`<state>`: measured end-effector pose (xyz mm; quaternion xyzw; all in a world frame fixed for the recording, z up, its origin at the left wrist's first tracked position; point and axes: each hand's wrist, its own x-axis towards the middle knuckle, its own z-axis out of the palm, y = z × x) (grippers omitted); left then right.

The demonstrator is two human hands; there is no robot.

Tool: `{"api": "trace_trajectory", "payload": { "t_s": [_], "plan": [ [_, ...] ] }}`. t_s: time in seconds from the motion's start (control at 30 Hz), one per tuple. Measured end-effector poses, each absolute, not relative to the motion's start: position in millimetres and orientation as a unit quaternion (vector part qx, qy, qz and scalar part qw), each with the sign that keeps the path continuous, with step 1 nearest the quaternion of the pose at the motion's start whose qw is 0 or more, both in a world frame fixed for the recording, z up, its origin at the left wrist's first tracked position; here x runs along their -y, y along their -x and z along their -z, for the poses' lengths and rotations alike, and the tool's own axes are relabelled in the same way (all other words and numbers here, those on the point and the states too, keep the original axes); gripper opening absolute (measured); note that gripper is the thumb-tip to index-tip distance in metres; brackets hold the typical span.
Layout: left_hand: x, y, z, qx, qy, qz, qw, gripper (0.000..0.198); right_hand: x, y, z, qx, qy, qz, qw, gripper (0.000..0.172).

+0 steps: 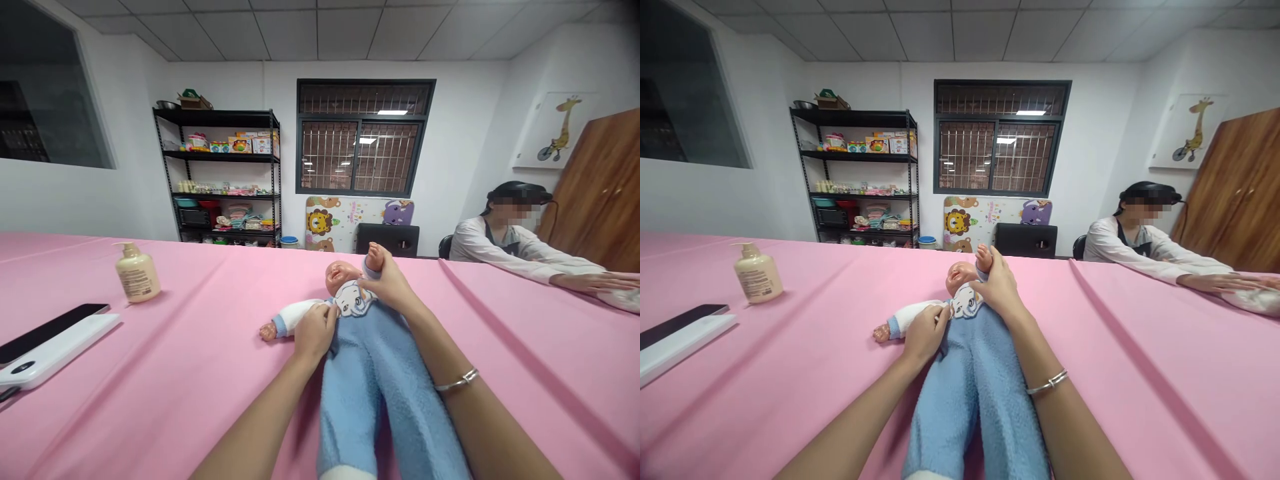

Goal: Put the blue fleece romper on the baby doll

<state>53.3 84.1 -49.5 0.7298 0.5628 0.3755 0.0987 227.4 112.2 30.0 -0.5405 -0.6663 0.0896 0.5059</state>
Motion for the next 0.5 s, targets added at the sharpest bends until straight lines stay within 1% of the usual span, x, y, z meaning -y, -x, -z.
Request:
{"api": "trace_trajectory", "payload": {
  "t_s": [0.07,0.13,0.2,0.27,0.33,0.43,0.5],
  "plan": [
    [-84.2,-52.6,50.1,-0.636,-0.707,-0.297,0.088,0.05,-116.5,-237.0,-26.7,0.662,0.554,-0.073,0.499,0.081],
    [-84.7,-52.2,51.1,-0.672,-0.696,-0.235,0.087,0.048,-120.5,-244.7,-20.1,0.654,0.583,-0.073,0.477,0.074],
    [-85.6,-52.6,52.6,-0.676,-0.697,-0.223,0.083,0.046,-125.4,-249.4,-8.1,0.646,0.621,-0.088,0.435,0.065],
    [-88.5,-53.0,54.5,-0.668,-0.696,-0.25,0.08,0.044,-130.5,-250.6,7.2,0.632,0.661,-0.105,0.392,0.055],
    [-94.6,-51.4,56.7,-0.658,-0.673,-0.316,0.119,0.039,-134.4,-248.4,20.4,0.611,0.685,-0.12,0.379,0.047],
    [-109.5,-42.1,59.0,-0.642,-0.601,-0.424,0.218,0.033,-135.5,-238.7,28.7,0.599,0.67,-0.164,0.408,0.048],
    [-119.8,-31.4,59.1,-0.639,-0.561,-0.463,0.25,0.034,-134.6,-228.5,28.7,0.608,0.636,-0.201,0.43,0.052]
  ]
}}
